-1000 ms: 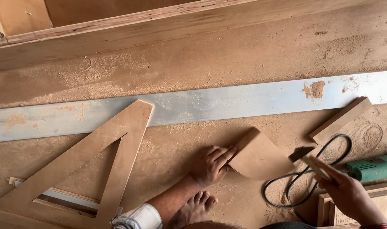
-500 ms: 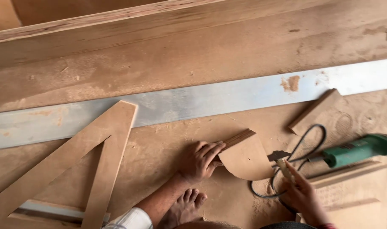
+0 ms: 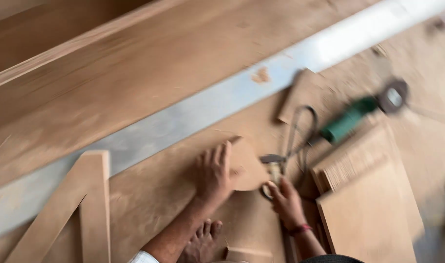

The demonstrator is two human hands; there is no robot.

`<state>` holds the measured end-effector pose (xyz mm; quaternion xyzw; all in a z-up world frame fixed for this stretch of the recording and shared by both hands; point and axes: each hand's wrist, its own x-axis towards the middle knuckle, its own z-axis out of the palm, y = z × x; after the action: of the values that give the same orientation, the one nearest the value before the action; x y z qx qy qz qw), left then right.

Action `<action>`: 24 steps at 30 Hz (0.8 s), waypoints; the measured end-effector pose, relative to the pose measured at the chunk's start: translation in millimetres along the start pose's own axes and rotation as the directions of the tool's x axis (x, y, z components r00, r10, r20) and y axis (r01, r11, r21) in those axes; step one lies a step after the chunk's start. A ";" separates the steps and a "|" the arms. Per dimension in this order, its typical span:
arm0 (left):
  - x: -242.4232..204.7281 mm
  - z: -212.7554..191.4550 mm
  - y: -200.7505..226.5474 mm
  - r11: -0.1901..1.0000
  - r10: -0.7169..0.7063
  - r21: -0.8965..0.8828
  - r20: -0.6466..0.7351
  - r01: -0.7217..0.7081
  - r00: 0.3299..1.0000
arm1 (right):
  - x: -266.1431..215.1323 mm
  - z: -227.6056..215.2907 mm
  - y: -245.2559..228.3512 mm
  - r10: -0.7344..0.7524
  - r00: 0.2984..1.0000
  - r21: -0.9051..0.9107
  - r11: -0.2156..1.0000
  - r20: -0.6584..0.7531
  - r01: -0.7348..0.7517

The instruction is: The person sits on the floor and assembles small curved wooden pieces by stacking them and hammering nails into them. The person repeatedly aligns the pieces and secures them with a hammer.

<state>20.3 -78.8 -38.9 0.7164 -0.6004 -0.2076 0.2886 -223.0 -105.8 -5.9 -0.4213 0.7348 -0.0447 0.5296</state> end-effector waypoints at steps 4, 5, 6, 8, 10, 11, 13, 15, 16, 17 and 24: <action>14.5 26.4 -17.7 0.990 0.029 0.138 0.010 -0.030 1.000 | -10.5 -10.5 39.2 0.016 0.997 0.291 0.956 0.075 -0.038; 16.3 26.7 -21.2 0.988 0.034 0.148 -0.028 -0.030 0.999 | -11.5 -17.0 41.9 -0.018 0.997 0.337 0.942 0.075 -0.008; 18.7 27.1 -25.8 0.987 0.039 0.158 -0.066 -0.028 0.997 | -11.9 -22.6 44.9 -0.053 0.996 0.382 0.924 0.072 0.021; 18.1 21.0 -19.1 0.984 0.058 0.174 -0.046 -0.049 0.997 | -26.2 -29.8 45.0 -0.076 0.997 0.455 0.888 0.000 0.068; 22.0 16.6 -16.8 0.979 0.066 0.198 -0.058 -0.053 0.996 | -28.9 -33.7 48.5 -0.119 0.991 0.507 0.851 -0.065 0.136; 22.4 17.0 -16.2 0.978 0.062 0.205 -0.077 -0.045 0.995 | -30.7 -33.9 56.5 -0.093 0.996 0.484 0.872 0.005 0.079; 23.5 15.1 -13.1 0.976 0.064 0.216 -0.091 -0.043 0.994 | -34.0 -39.1 62.4 -0.064 0.995 0.465 0.885 0.074 0.023; 25.0 9.8 -9.8 0.977 0.047 0.213 -0.083 -0.028 0.995 | -35.6 -48.0 58.5 0.033 0.974 0.204 0.976 0.222 -0.080; 26.1 8.8 -7.8 0.974 0.053 0.222 -0.078 -0.035 0.996 | -36.0 -47.3 54.9 0.032 0.974 0.215 0.973 0.225 -0.081; 26.2 7.1 -6.2 0.974 0.044 0.226 -0.076 -0.026 0.996 | -35.0 -47.3 50.3 -0.035 0.990 0.307 0.952 0.135 -0.008; 25.7 8.0 -10.4 0.965 0.057 0.259 -0.071 -0.037 0.996 | -42.9 -28.0 74.1 -0.058 0.974 0.335 0.942 0.220 -0.019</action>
<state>27.8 -104.1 -50.6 0.7408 -0.6273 -0.0929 0.2213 -284.6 -40.4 0.1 -0.3348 0.6469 -0.1256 0.6735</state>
